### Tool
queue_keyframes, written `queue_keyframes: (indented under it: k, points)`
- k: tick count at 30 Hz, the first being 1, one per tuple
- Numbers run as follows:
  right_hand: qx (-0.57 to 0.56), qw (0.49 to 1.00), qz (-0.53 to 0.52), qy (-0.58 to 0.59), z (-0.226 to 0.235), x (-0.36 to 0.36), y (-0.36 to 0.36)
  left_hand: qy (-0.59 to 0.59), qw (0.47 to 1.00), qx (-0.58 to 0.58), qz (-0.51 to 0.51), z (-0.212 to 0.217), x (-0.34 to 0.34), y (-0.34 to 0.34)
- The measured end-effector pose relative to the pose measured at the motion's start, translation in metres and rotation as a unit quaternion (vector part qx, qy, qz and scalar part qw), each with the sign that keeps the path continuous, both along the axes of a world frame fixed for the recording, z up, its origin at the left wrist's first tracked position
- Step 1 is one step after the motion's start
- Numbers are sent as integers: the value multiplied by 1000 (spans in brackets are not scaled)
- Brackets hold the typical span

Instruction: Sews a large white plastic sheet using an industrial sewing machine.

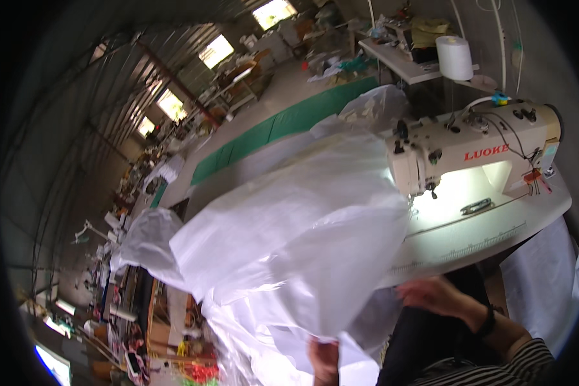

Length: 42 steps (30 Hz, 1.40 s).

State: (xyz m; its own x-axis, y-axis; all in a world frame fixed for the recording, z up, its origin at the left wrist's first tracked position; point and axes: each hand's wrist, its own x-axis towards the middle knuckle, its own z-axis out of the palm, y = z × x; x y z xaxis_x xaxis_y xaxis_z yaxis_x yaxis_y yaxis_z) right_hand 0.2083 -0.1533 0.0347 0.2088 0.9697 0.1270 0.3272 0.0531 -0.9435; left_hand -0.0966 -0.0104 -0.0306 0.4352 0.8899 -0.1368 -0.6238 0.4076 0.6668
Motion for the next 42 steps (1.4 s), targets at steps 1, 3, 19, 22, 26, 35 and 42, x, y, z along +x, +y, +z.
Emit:
queue_keyframes:
  k: [1, 3, 19, 22, 26, 35, 42]
  points:
    - [12, 986, 90, 139, -9, -29, 6, -257, 946, -59, -187, -9, -10, -38]
    - [-2, 961, 158, 226, -31, -64, 14, 37, 979, -133, -149, -22, -11, -109]
    - [-201, 890, -26, 409, -52, -31, -122, 701, 617, 305, -187, 34, -217, 102]
    - [-220, 905, -1, 364, -61, -41, -124, 916, 262, 172, -251, 21, -260, 104]
    - [-258, 908, 56, 326, -62, -57, -119, 519, 746, 286, -303, 25, -167, 24]
    - [-345, 906, 45, 240, -46, -50, -143, 709, 420, 566, 13, 91, -7, 12]
    - [-95, 949, -77, 291, -32, -36, -129, 111, 689, 255, -670, 130, -16, -65]
